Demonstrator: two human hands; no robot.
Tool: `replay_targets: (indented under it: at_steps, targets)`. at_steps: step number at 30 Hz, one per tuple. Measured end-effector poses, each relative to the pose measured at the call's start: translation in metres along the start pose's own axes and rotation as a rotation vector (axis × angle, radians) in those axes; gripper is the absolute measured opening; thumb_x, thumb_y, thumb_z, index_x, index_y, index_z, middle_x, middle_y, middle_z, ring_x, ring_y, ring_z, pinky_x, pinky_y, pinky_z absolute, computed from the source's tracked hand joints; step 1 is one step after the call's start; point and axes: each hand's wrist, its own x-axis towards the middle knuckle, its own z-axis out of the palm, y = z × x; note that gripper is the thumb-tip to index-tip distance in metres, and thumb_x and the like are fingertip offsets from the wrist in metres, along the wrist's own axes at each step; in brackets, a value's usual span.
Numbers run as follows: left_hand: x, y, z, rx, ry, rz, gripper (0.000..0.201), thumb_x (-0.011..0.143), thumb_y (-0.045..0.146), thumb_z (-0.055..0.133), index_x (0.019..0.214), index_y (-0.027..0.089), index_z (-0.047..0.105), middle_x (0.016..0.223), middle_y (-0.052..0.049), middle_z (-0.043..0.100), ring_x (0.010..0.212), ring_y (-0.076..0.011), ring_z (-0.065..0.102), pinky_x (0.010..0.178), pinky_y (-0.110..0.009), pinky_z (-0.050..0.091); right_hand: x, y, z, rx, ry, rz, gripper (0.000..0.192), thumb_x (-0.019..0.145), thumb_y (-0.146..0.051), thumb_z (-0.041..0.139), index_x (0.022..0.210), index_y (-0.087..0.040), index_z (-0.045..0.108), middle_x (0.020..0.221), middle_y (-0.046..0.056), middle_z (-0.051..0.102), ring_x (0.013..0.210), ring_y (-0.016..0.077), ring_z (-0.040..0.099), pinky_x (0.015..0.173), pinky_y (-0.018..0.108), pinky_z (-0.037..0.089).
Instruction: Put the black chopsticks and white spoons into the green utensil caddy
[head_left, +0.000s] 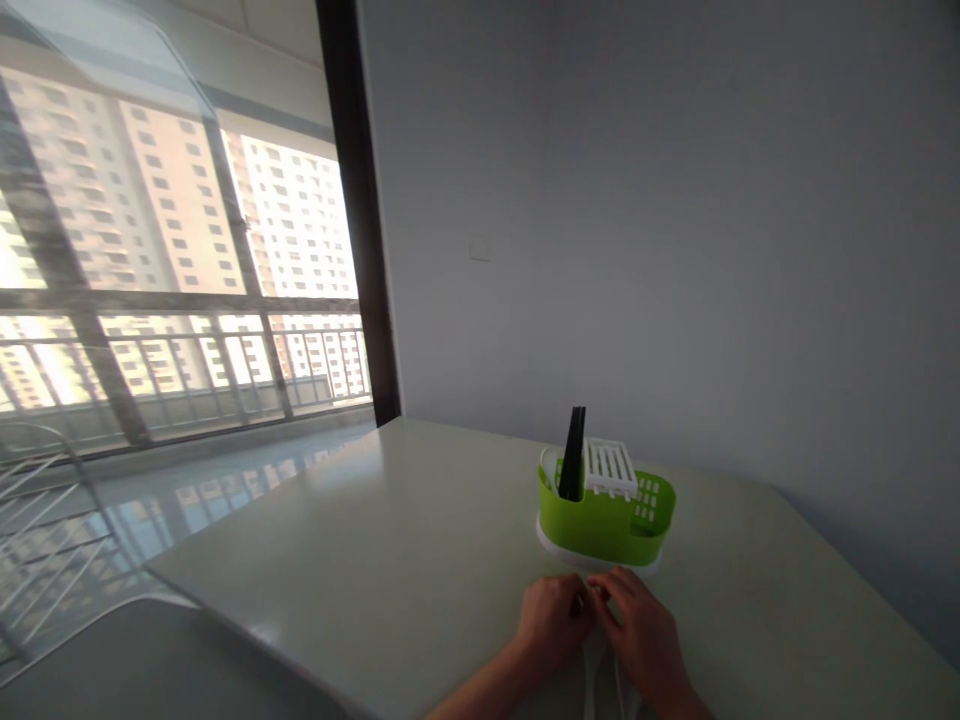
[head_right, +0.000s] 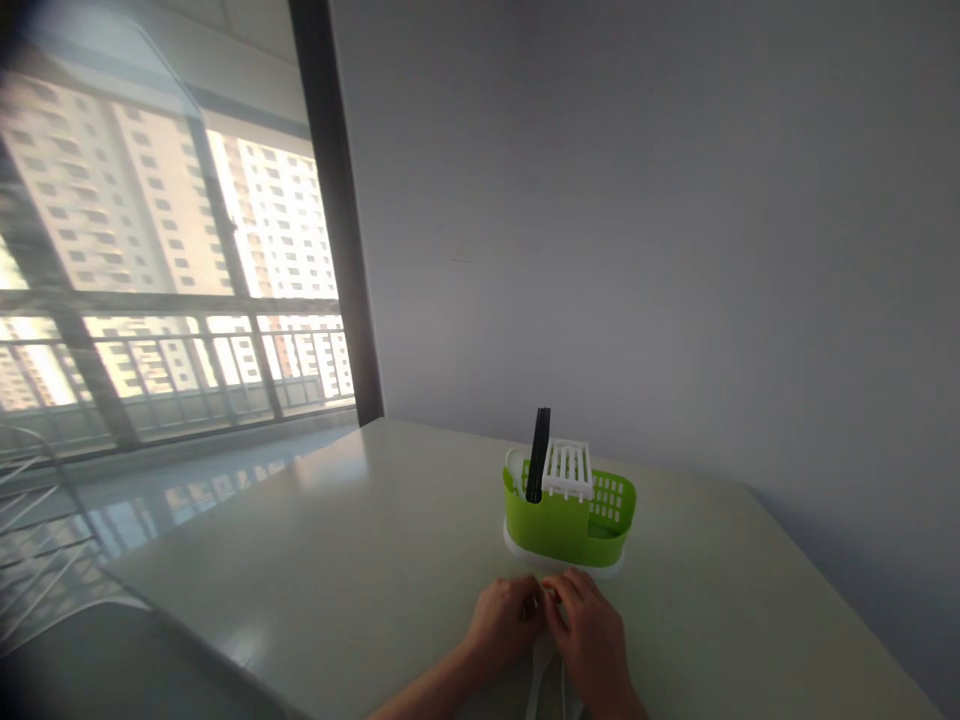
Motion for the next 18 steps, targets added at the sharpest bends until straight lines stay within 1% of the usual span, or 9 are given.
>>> replay_targets:
  at_steps: [5, 8, 12, 18]
  targets:
    - [0.007, -0.011, -0.011, -0.081, 0.109, -0.059, 0.016, 0.073, 0.026, 0.047, 0.076, 0.022, 0.063, 0.066, 0.002, 0.067, 0.061, -0.0112, 0.058, 0.054, -0.021, 0.032, 0.001, -0.003, 0.001, -0.032, -0.049, -0.019, 0.017, 0.087, -0.031, 0.038, 0.094, -0.028, 0.054, 0.091, 0.000, 0.060, 0.090, 0.0177, 0.057, 0.078, 0.036, 0.047]
    - [0.008, -0.015, -0.018, -0.121, 0.161, -0.091, 0.014, 0.072, 0.026, 0.048, 0.072, 0.021, 0.061, 0.062, 0.004, 0.063, 0.056, -0.0091, 0.053, 0.053, -0.020, 0.030, 0.001, -0.003, 0.001, -0.028, -0.047, -0.026, 0.018, 0.087, -0.030, 0.038, 0.095, -0.028, 0.054, 0.091, 0.000, 0.060, 0.091, 0.0182, 0.056, 0.079, 0.037, 0.046]
    - [0.010, -0.019, -0.021, -0.168, 0.219, -0.116, 0.013, 0.072, 0.025, 0.049, 0.070, 0.020, 0.060, 0.057, 0.005, 0.057, 0.053, -0.0078, 0.048, 0.052, -0.020, 0.028, 0.000, 0.000, 0.001, -0.007, -0.033, -0.020, 0.018, 0.087, -0.029, 0.039, 0.098, -0.028, 0.053, 0.093, 0.000, 0.060, 0.092, 0.0178, 0.056, 0.080, 0.037, 0.046]
    - [0.013, -0.028, -0.026, -0.225, 0.307, -0.136, 0.013, 0.074, 0.027, 0.048, 0.069, 0.019, 0.058, 0.054, 0.006, 0.052, 0.051, -0.0074, 0.045, 0.051, -0.020, 0.028, -0.001, 0.000, 0.000, -0.001, -0.043, -0.005, 0.020, 0.087, -0.032, 0.038, 0.098, -0.028, 0.054, 0.091, 0.000, 0.060, 0.088, 0.0172, 0.057, 0.077, 0.036, 0.047]
